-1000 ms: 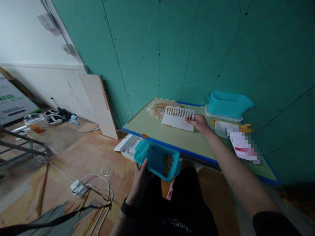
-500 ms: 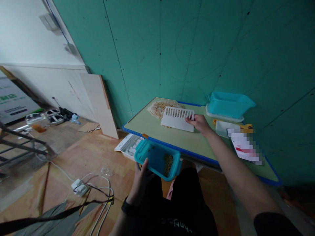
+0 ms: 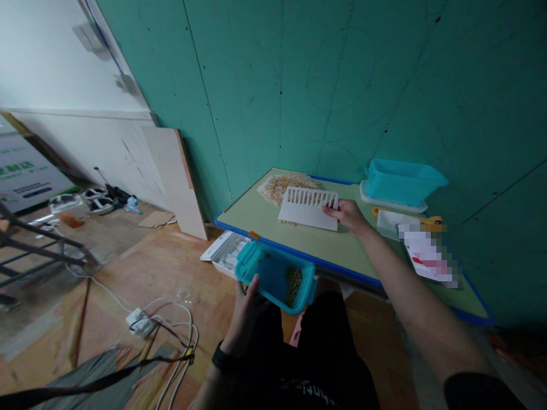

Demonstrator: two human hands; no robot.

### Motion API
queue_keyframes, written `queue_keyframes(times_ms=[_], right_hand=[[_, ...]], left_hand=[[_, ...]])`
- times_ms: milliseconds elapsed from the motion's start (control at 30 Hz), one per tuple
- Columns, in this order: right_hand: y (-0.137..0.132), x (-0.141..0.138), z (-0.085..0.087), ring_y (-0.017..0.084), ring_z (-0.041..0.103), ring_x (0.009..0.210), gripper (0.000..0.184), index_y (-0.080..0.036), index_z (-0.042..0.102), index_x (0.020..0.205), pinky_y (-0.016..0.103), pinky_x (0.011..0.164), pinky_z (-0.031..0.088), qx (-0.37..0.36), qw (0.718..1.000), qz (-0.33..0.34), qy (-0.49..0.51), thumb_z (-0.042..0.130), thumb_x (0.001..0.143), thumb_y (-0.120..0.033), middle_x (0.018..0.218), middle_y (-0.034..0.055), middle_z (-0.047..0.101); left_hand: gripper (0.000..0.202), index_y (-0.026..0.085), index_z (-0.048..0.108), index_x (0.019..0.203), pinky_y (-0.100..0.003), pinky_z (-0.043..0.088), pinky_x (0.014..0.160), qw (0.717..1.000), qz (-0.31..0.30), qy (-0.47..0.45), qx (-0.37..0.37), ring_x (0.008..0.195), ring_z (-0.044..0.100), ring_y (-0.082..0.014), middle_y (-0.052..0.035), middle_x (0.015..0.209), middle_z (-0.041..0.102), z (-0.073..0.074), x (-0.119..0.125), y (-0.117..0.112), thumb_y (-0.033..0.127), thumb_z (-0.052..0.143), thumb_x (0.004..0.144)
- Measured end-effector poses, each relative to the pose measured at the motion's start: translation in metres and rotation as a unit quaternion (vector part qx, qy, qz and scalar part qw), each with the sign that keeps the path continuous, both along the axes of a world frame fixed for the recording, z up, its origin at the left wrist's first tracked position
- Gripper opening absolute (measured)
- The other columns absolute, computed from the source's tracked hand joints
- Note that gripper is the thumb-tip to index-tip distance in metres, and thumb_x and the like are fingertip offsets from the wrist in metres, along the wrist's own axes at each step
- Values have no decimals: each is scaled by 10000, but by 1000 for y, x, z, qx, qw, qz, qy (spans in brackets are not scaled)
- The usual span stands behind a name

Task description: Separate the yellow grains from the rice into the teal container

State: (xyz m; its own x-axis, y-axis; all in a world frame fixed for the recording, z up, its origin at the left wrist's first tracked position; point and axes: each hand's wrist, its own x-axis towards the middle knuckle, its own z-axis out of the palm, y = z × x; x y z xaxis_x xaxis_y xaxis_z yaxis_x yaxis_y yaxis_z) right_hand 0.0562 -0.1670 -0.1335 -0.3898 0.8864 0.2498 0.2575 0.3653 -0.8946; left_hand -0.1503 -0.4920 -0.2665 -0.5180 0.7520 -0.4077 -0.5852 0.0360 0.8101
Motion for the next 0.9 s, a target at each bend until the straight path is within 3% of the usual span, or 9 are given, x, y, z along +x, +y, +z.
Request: queue_keyframes(times_ms=[133, 333, 533, 900], right_hand=[[-1, -1, 1, 306, 743, 780, 641, -175, 841, 770, 379, 651, 577, -48, 999, 5, 9, 1001, 555, -757, 770, 87, 801], [-6, -2, 5, 339, 781, 838, 653, -195, 833, 773, 419, 699, 626, -60, 998, 12, 22, 1014, 504, -762, 802, 99, 819], [-10, -3, 8, 324, 779, 812, 681, -192, 852, 791, 409, 684, 624, -69, 997, 35, 28, 1036, 488, -773, 810, 95, 830], [-13, -2, 9, 281, 732, 754, 708, -180, 856, 798, 363, 643, 564, -83, 996, 38, 15, 1040, 469, -779, 788, 87, 813]], left_hand=[[1129, 400, 414, 1737, -577, 663, 1196, 1000, 0, 1, 10, 1371, 816, -408, -177, 1716, 657, 3, 1, 0, 726, 1010, 835], [1155, 406, 387, 1750, -553, 703, 1146, 1000, 0, -7, 3, 1374, 818, -422, -173, 1794, 592, 3, 0, 1, 706, 1022, 832], [1159, 425, 391, 1760, -542, 703, 1138, 1000, 1, -9, 9, 1376, 821, -408, -159, 1704, 681, 7, 2, 0, 717, 1019, 831], [1137, 427, 369, 1768, -538, 699, 1125, 1000, -2, -1, -3, 1312, 847, -385, -167, 1664, 704, 6, 0, 0, 708, 997, 863]])
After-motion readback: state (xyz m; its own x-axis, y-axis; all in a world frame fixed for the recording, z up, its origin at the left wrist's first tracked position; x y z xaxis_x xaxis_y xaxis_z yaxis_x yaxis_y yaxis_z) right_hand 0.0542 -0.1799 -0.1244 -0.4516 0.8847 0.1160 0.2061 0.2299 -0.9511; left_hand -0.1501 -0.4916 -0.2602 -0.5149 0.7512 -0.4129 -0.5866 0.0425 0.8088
